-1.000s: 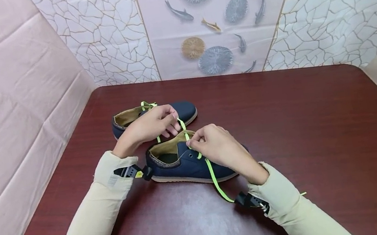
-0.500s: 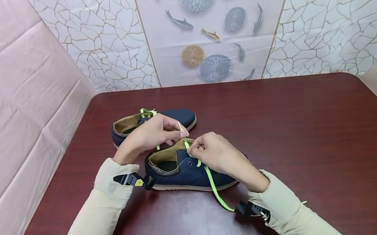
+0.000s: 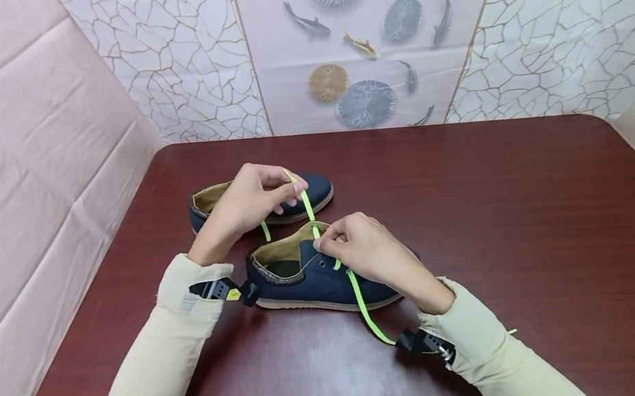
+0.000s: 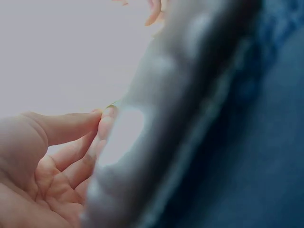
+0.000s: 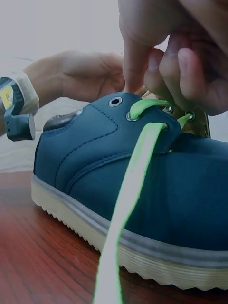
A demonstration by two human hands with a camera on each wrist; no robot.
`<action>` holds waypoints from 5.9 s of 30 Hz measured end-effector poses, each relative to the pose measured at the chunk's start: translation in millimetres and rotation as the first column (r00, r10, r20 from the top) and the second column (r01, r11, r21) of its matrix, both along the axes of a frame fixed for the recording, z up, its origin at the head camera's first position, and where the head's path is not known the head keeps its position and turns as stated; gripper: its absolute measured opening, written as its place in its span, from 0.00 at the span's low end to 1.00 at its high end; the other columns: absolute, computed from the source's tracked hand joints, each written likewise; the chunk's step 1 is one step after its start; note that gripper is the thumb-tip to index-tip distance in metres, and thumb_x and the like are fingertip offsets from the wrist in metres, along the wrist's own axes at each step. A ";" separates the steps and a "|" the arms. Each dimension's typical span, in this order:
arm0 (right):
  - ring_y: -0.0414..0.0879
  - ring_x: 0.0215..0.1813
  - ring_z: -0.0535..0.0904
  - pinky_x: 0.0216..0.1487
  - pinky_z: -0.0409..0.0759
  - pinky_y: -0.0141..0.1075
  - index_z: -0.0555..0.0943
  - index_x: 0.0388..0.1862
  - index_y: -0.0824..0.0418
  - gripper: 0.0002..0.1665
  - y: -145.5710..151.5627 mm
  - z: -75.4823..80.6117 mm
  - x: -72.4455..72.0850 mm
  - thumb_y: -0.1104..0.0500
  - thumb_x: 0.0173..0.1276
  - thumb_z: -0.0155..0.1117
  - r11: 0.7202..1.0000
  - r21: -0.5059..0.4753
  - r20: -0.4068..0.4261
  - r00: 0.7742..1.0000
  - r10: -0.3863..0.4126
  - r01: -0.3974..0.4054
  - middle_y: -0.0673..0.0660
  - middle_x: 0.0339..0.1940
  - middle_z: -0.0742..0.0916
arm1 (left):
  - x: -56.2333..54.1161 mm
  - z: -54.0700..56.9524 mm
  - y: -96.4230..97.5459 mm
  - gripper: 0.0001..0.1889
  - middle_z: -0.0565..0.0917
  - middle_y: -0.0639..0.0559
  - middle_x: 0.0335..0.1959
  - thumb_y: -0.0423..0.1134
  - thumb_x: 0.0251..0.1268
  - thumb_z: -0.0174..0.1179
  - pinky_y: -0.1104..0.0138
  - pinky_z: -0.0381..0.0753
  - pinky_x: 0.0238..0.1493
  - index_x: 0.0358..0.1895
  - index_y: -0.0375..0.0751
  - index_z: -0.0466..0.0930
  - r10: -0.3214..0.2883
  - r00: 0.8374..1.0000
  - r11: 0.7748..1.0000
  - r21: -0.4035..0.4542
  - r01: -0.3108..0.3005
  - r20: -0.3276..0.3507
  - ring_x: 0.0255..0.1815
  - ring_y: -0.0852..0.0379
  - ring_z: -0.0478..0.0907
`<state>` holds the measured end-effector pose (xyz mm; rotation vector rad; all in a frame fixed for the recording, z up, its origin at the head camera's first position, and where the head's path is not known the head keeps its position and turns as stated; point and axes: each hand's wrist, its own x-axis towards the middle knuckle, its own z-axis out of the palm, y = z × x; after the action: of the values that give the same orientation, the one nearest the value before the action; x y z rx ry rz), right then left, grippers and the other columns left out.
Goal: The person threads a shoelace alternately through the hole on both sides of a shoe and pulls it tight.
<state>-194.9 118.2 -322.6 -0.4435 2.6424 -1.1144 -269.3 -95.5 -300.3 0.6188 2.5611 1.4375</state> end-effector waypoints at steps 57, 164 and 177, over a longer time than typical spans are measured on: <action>0.48 0.46 0.83 0.50 0.80 0.46 0.89 0.50 0.57 0.11 31.0 4.8 -13.4 0.55 0.82 0.61 0.985 0.125 -0.066 0.989 0.130 -0.121 0.53 0.44 0.89 | -1.8 3.7 -15.8 0.10 0.88 0.49 0.30 0.37 0.77 0.63 0.67 0.81 0.32 0.35 0.42 0.91 0.034 0.996 0.981 -0.186 -0.048 -0.081 0.30 0.48 0.84; 0.34 0.32 0.74 0.32 0.74 0.29 0.83 0.47 0.46 0.18 61.1 42.7 7.6 0.60 0.64 0.82 0.902 0.227 -0.579 0.694 0.427 -0.366 0.42 0.43 0.80 | 50.7 9.6 51.6 0.18 0.88 0.54 0.27 0.33 0.83 0.52 0.71 0.79 0.35 0.34 0.40 0.90 -0.540 0.838 0.797 -0.367 0.480 -0.078 0.28 0.62 0.83; 0.38 0.35 0.81 0.38 0.77 0.27 0.90 0.43 0.58 0.18 63.1 49.7 7.1 0.79 0.65 0.69 0.891 -0.189 -0.651 0.732 0.202 -0.413 0.47 0.37 0.90 | 57.8 5.3 56.9 0.15 0.89 0.53 0.29 0.44 0.83 0.58 0.72 0.79 0.37 0.39 0.42 0.92 -0.647 0.761 0.703 -0.410 0.581 -0.031 0.28 0.65 0.81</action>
<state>-187.8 181.3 -272.9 -1.5063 2.7060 -1.4809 -211.5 -38.6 -295.0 1.4099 2.2792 0.6602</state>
